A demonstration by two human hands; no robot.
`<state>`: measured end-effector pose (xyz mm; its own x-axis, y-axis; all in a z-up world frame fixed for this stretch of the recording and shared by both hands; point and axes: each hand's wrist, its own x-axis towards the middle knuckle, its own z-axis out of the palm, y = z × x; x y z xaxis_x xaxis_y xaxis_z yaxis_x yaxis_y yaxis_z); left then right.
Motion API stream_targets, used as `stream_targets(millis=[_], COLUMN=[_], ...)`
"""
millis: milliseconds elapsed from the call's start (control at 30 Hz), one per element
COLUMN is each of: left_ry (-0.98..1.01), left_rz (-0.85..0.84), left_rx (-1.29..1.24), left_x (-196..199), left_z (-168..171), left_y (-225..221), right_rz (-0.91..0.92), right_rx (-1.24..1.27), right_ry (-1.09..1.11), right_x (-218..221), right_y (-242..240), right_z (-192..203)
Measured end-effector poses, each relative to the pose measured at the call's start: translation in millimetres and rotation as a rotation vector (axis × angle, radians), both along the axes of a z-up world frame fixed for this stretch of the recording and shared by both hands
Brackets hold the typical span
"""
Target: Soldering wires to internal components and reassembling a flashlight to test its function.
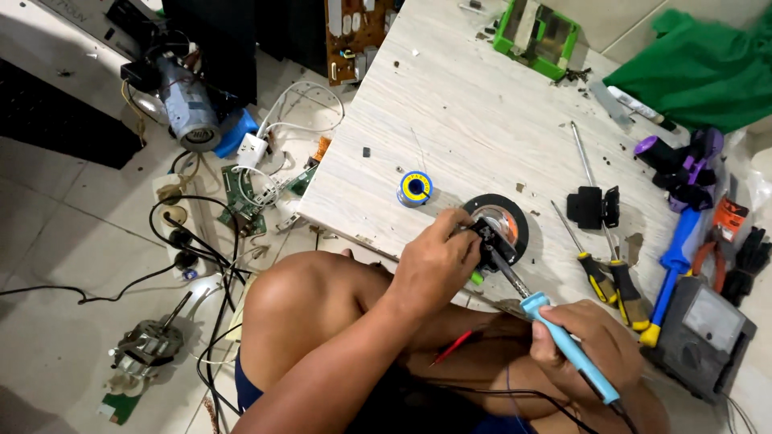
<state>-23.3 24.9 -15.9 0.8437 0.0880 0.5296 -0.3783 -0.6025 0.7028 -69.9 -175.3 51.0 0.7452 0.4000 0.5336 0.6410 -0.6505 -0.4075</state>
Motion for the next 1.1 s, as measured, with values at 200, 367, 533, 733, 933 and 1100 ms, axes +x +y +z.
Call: stream_targets(millis=[200,367,533,733,933,1100], left_ry=[0.015,0.016,0.020,0.032,0.037,0.027], left_rz=[-0.008,-0.008,-0.026,-0.041,-0.042,-0.050], left_rx=[-0.004,-0.013,-0.014,-0.029,-0.022,-0.018], left_x=[2.2,3.5,4.0,4.0,4.5,4.7], left_z=[1.8,3.9,6.6,7.1,7.5,6.7], left_y=[0.5,0.7,3.2,3.5,3.9,3.3], right_rz=[-0.032,-0.038,0.003,-0.040,-0.058,-0.102], right_rx=[-0.045,-0.061,-0.019,-0.035,-0.033,-0.044], right_ry=[0.021,-0.026,0.040,0.017,0.049,0.037], right_x=[4.5,8.6,13.4,13.2,12.8,10.0], right_y=[-7.4,-4.9,2.6,3.0,6.8,5.4], right_z=[-9.9,-13.0,-8.5,-14.5,-10.2,-14.4])
